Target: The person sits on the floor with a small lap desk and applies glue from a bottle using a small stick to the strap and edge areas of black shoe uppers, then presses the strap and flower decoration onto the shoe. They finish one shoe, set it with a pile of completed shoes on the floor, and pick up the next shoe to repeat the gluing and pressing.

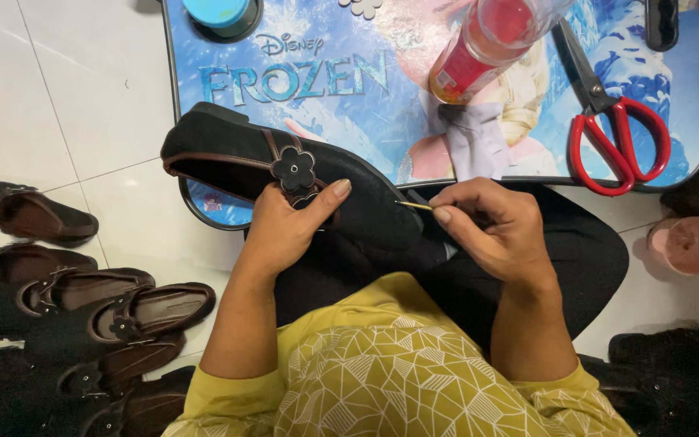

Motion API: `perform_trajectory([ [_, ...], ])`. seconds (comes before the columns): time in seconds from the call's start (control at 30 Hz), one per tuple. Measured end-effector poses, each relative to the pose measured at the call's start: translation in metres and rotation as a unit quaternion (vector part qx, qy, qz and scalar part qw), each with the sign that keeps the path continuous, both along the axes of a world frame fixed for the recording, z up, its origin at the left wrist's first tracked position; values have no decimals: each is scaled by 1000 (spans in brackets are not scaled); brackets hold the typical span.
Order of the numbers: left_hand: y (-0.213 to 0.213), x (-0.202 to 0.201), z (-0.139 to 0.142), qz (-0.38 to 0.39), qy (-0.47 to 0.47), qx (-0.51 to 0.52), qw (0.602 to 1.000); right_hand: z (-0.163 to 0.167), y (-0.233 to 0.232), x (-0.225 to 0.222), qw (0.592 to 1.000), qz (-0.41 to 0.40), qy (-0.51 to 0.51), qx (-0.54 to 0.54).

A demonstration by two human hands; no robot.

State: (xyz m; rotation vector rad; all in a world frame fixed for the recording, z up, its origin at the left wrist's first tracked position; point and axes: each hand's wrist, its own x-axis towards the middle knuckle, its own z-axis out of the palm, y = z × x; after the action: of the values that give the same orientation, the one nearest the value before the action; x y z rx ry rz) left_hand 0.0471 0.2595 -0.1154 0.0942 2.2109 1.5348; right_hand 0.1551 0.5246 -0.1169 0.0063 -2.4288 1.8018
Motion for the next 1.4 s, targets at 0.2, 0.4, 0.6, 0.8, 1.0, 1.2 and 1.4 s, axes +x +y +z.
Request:
perform_trajectory([
  [0.2, -1, -1, 1, -4, 9, 13, 1000, 26, 2, 3, 996, 40, 23, 75],
  [0.4, 0, 0, 1, -4, 14, 8, 1000, 26, -4, 2, 993, 11, 42, 107],
  [0.6, -2, 0, 1, -2, 12, 21, 1000, 25, -3, 5, 997, 19, 43, 62],
  [0.8, -2, -1, -1, -8, 14, -3, 1000, 20, -8, 4, 997, -20, 29, 76],
  [1.0, -1, -2, 1, -3, -4, -24, 1000, 18, -8, 2, 995, 1, 46, 87],
  [1.2, 0, -1, 0, -2, 9, -5, 1000, 14, -8, 2, 996, -7, 32, 80],
  [1.4, -1, -1, 0, -4, 27, 12, 1000, 12, -9, 1, 999, -22, 29, 31],
])
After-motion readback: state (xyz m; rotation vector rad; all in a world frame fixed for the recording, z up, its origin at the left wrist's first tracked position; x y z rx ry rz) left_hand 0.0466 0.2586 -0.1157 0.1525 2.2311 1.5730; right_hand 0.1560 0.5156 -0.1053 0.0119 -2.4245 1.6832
